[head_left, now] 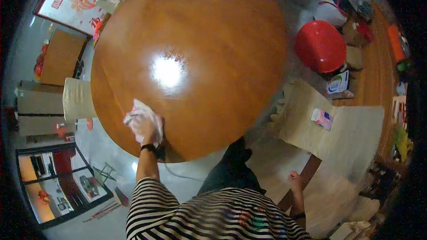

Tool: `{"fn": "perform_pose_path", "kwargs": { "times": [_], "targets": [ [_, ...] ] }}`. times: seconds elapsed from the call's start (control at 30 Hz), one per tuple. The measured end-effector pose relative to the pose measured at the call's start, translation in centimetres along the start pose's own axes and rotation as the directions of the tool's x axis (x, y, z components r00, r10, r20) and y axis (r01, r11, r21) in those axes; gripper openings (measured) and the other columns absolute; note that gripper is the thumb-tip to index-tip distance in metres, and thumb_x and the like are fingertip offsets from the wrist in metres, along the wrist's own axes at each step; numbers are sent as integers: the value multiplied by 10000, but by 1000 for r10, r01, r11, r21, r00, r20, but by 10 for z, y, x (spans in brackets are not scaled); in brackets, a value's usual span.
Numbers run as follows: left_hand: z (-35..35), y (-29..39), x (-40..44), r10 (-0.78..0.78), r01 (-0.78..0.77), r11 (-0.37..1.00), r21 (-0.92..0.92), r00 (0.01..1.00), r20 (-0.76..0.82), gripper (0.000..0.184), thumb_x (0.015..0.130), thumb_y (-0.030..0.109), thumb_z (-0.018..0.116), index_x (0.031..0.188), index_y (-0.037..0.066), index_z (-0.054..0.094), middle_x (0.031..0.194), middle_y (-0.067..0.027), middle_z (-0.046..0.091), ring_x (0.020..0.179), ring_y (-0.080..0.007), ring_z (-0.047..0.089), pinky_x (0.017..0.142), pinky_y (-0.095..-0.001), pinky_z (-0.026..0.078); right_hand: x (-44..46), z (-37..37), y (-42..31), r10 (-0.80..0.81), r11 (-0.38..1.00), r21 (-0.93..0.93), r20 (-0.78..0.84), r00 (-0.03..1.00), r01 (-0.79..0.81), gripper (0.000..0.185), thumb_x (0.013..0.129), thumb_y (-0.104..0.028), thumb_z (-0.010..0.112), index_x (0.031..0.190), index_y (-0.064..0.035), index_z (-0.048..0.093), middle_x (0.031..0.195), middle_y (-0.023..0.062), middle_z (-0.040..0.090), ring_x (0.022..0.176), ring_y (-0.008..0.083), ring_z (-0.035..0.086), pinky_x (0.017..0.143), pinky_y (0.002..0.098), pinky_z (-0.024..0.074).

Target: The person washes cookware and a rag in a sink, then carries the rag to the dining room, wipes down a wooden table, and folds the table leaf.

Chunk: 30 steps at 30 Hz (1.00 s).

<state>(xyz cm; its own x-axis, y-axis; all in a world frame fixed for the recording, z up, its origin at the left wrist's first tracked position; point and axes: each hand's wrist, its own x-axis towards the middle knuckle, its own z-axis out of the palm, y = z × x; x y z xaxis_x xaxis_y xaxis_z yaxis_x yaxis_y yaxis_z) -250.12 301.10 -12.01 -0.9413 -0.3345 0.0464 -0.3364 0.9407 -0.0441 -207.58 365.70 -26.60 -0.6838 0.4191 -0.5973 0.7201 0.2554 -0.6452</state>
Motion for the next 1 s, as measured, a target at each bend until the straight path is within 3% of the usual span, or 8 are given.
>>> {"fn": "perform_pose_path", "kwargs": {
  "times": [0.37,0.43,0.53,0.6,0.7,0.83,0.9,1.0],
  "targets": [
    [-8,392,-42,729,-749,456,-480,624,-281,397,847,250,489,1222,120,504,1351,-141,410,1270,-381,324,1050,-528,216,136,-26,-354,-546,812,-383,-237,803,440,210,832,-69,533,1021,6,584,949,144,613,880,266,588,796,347,458],
    [-8,383,-39,800,-743,333,-581,548,-242,389,830,223,525,1202,109,522,1330,-133,439,1255,-371,355,1045,-493,256,154,5,-434,-715,672,-442,-181,675,594,279,786,-64,555,1060,-9,568,1057,158,572,987,313,536,867,395,416],
    [-29,324,-18,759,-87,102,-991,651,22,362,791,164,571,1138,65,551,1224,-157,513,1172,-348,447,991,-414,355,174,71,-494,-858,452,-435,29,514,779,484,741,-98,593,1216,-67,504,1299,178,423,1208,373,373,1005,484,288],
    [-40,267,7,570,-290,169,-942,808,-147,335,774,126,580,1097,41,560,1128,-170,554,1083,-326,512,910,-355,425,168,123,-504,-839,341,-526,203,504,779,562,740,-197,625,1276,-126,470,1390,172,328,1273,380,299,1031,533,227],
    [-21,168,14,271,-364,801,-475,928,-256,477,731,141,590,1192,64,495,1214,-198,458,1091,-388,431,892,-478,362,153,158,-502,-752,195,-636,392,531,746,610,752,-309,622,1313,-164,430,1432,155,273,1318,348,245,1053,542,176],
    [-7,90,-21,11,24,934,-355,995,97,553,885,261,468,1389,103,305,1471,-186,153,1359,-370,110,1056,-548,114,208,143,-527,-729,48,-520,565,386,853,675,774,-390,582,1375,-198,342,1446,142,255,1322,345,238,1035,577,152],
    [-7,79,-34,9,30,970,-240,988,157,549,893,291,436,1390,100,302,1479,-182,127,1363,-368,91,1060,-549,98,305,147,-563,-630,155,-796,376,679,585,648,832,-379,507,1400,-149,296,1457,137,239,1344,318,203,1065,540,130],
    [-6,85,-35,4,20,989,-149,988,157,555,898,331,401,1392,99,300,1482,-177,120,1364,-367,91,1066,-545,84,413,128,-632,-835,148,-853,164,525,501,650,851,-398,480,1409,-144,264,1463,112,235,1338,318,211,1032,577,164]
  ]
}}
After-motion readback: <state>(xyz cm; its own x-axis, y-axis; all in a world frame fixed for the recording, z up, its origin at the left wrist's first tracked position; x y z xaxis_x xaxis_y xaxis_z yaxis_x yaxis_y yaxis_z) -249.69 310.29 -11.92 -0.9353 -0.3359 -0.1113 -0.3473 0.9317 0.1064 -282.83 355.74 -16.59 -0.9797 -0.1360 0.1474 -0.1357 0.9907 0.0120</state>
